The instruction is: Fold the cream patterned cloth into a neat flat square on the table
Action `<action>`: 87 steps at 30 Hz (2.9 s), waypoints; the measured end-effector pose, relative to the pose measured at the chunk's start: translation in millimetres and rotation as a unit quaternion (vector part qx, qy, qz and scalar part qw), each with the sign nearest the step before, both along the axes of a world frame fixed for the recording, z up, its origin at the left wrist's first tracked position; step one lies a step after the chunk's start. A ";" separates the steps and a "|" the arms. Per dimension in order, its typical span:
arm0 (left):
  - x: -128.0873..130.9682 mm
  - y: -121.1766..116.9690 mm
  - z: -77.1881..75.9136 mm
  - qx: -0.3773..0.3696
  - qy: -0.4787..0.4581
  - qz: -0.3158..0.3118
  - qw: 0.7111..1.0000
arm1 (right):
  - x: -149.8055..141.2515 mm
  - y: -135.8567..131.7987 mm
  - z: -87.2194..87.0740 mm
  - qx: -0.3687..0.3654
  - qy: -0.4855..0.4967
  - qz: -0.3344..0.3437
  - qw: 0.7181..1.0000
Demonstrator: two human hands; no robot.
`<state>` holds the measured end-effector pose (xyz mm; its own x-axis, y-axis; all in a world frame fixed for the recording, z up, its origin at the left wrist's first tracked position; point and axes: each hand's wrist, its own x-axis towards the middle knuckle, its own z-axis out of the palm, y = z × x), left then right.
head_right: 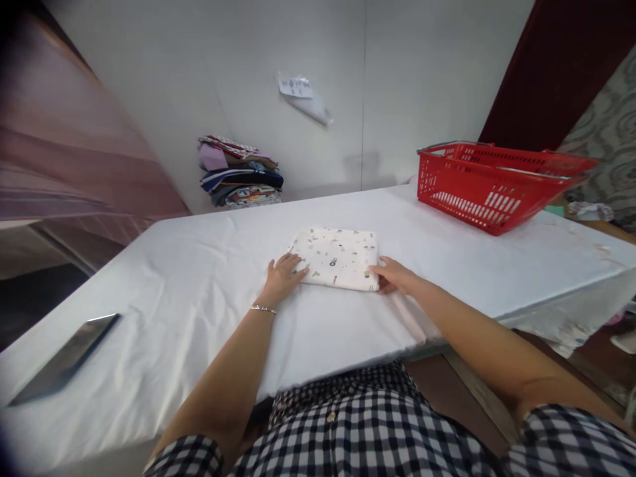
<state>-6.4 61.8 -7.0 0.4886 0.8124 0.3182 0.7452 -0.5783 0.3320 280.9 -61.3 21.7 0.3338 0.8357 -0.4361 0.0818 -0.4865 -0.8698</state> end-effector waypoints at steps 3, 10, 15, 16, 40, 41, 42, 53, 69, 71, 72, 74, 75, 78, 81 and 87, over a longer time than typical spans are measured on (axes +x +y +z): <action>-1.1 -0.4 -0.5 -0.001 -0.005 -0.007 1.000 | -2.9 3.0 2.9 0.007 0.033 0.004 0.999; -4.4 3.0 -5.4 0.001 -0.026 -0.019 0.999 | -10.2 9.2 -11.7 0.064 0.120 -0.058 0.989; 3.3 -3.3 -5.5 0.016 -0.046 -0.064 0.997 | 33.2 17.3 -19.5 0.131 0.045 -0.124 0.983; 6.9 -5.9 -5.1 0.019 -0.051 -0.082 0.995 | 44.9 18.9 -21.4 0.128 0.002 -0.150 0.980; 23.5 -6.4 -10.5 -0.104 -0.239 0.059 0.964 | -69.8 120.0 -22.5 0.297 -0.461 0.287 0.785; 22.9 -5.3 -11.2 -0.111 -0.241 0.068 0.962 | -77.2 125.7 -24.9 0.301 -0.468 0.306 0.772; 22.5 -4.0 -12.1 -0.117 -0.240 0.074 0.961 | -83.2 130.1 -28.0 0.305 -0.478 0.324 0.757; 28.0 2.2 -16.5 -0.139 -0.255 0.084 0.953 | -86.9 137.9 -49.4 0.306 -0.533 0.339 0.713; 34.0 0.0 -10.5 -0.173 -0.260 0.127 0.941 | -92.8 134.5 -41.1 0.262 -0.533 0.379 0.710; 34.1 -0.8 -9.7 -0.160 -0.255 0.129 0.945 | -90.8 137.6 -40.3 0.252 -0.527 0.390 0.712; 34.2 -1.1 -9.4 -0.155 -0.251 0.132 0.946 | -89.5 140.3 -39.9 0.248 -0.524 0.394 0.713; 34.3 -1.5 -9.0 -0.153 -0.243 0.139 0.948 | -87.3 147.5 -39.1 0.243 -0.522 0.398 0.714; 34.3 -1.6 -9.1 -0.154 -0.239 0.141 0.948 | -86.7 151.5 -38.8 0.240 -0.522 0.399 0.714; 33.8 -1.2 -10.7 -0.155 -0.232 0.143 0.950 | -87.8 160.7 -38.8 0.225 -0.525 0.410 0.711; 32.6 -0.5 -14.0 -0.128 -0.245 0.140 0.951 | -90.3 163.0 -39.8 0.216 -0.522 0.417 0.711; 30.1 1.0 -16.8 -0.093 -0.242 0.073 0.963 | -82.6 176.2 -33.3 0.246 -0.489 0.410 0.729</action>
